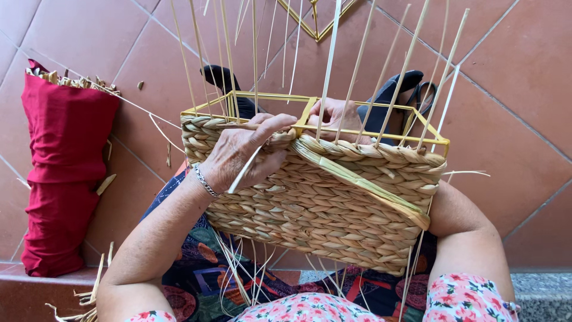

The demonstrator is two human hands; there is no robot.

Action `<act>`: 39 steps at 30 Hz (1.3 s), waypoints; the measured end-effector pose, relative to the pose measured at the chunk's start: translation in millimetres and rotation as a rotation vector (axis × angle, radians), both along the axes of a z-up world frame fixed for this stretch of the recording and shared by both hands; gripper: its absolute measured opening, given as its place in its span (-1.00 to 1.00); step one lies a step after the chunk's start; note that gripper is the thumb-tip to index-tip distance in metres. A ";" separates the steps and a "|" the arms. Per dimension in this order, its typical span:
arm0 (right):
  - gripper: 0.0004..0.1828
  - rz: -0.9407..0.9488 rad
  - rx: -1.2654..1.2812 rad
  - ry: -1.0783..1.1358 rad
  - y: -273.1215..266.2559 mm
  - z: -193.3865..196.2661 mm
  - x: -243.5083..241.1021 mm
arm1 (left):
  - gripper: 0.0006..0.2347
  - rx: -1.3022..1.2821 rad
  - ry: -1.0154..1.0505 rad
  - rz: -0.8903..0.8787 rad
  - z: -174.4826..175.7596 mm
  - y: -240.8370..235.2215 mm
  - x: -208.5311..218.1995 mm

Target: The person weaves a rectangular basket using dried plant strips, interlacing them through a frame held between the legs. They then use scissors to trim the excess strips from the basket's edge.

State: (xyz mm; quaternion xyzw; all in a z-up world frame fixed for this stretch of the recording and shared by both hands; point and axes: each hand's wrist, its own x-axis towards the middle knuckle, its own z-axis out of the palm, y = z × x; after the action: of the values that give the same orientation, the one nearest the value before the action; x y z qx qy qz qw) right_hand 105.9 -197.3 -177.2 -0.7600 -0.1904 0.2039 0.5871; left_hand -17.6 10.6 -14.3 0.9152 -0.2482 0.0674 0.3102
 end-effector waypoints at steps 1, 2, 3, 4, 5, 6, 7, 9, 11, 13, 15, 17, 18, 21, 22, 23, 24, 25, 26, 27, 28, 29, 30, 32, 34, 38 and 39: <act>-0.84 0.014 -0.005 -0.012 -2.8 0.0 1.9 | -0.46 -0.005 0.028 0.014 1.7 0.3 0.0; -0.85 0.025 -0.010 -0.024 -8.6 -1.2 3.3 | -0.45 -0.010 0.057 0.025 3.3 1.1 -0.8; -0.85 0.036 -0.015 -0.035 -14.5 -4.5 5.0 | -0.44 -0.015 0.085 0.036 4.2 1.7 -1.6; -0.86 0.056 0.001 0.021 -16.7 -10.5 6.0 | -0.44 -0.043 0.124 0.059 3.7 1.3 -1.6; -0.87 0.075 0.017 0.076 -16.8 -18.2 6.1 | -0.44 -0.071 0.163 0.081 2.9 0.4 -1.3; -0.87 0.088 0.031 0.128 -20.9 -24.8 9.1 | -0.44 -0.100 0.198 0.097 2.3 -0.8 0.2; -0.84 0.082 -0.127 0.140 -27.4 -30.3 14.3 | -0.45 -0.107 0.126 0.067 2.4 -1.3 1.1; -0.74 0.077 -0.435 0.163 -35.4 -38.9 24.6 | -0.48 -0.111 -0.018 0.015 4.2 1.0 1.2; -0.80 -0.022 -0.135 -0.139 -46.4 -39.5 27.0 | -0.52 -0.113 -0.013 0.058 4.0 4.6 6.3; -0.86 -0.193 -0.007 -0.026 -62.6 -34.0 17.7 | -0.52 -0.137 0.161 0.127 -2.3 4.3 0.5; -0.86 -0.279 0.131 0.328 -74.9 -17.0 23.2 | -0.46 -0.156 0.451 0.241 -6.8 13.6 9.3; -0.84 -0.228 0.444 0.535 -91.3 3.1 24.8 | -0.54 -0.088 0.244 0.155 -12.5 13.4 19.8; -0.85 -0.210 0.484 0.571 -96.7 9.0 20.2 | -0.58 -0.055 0.144 0.113 -14.7 12.8 19.0; -0.83 -0.161 0.601 0.676 -119.2 18.6 8.0 | -0.51 -0.101 0.211 0.222 -11.9 7.5 17.9; -0.82 -0.150 0.636 0.719 -127.8 19.1 3.6 | -0.50 -0.142 0.187 0.295 -9.1 3.5 12.8; -0.81 -0.138 0.671 0.761 -135.3 18.3 1.7 | -0.49 -0.183 0.163 0.369 -5.6 -1.0 3.4; -0.84 -0.120 0.674 0.757 -138.0 14.8 2.4 | -0.48 -0.218 0.135 0.443 -2.2 -5.4 -5.6; -0.86 -0.102 0.676 0.752 -138.5 10.1 3.2 | -0.59 -0.225 -0.028 0.416 -0.4 -11.6 -13.6; -0.89 -0.085 0.679 0.745 -138.9 6.7 4.5 | -0.70 -0.232 -0.191 0.383 0.7 -17.2 -19.3; -0.90 -0.027 0.738 0.738 -141.0 4.4 3.9 | -0.81 -0.238 -0.354 0.348 1.1 -19.9 -20.6; -0.90 0.033 0.796 0.733 -143.4 2.4 0.6 | -0.82 -0.163 -0.332 0.294 -1.3 -23.3 -17.8; -0.89 0.093 0.853 0.726 -145.1 1.6 -2.5 | -0.82 -0.089 -0.309 0.240 -6.2 -29.4 -11.3; -0.89 0.143 0.915 0.726 -143.2 1.7 -3.2 | -0.83 -0.015 -0.288 0.183 -10.4 -33.8 -2.9; -0.87 0.244 1.038 0.717 -135.2 5.8 -3.1 | -0.88 0.244 -0.145 0.197 -16.3 -40.7 24.3; -0.85 0.248 1.022 0.687 -132.7 15.5 -4.2 | -0.94 0.449 0.057 0.174 -16.4 -49.0 51.9; -0.84 0.176 0.938 0.659 -131.1 28.5 -8.8 | -0.88 0.439 0.439 0.031 -1.1 -60.1 87.7; -0.80 0.216 0.992 0.664 -129.6 30.2 -9.8 | -0.87 0.356 0.495 -0.016 4.2 -60.0 91.6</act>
State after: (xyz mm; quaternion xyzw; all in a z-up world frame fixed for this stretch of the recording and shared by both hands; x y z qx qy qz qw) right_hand 96.0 -327.0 -147.0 -0.2677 -0.1454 0.3755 0.8753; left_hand 74.1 -49.4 -10.1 0.9418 -0.1802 -0.2048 0.1964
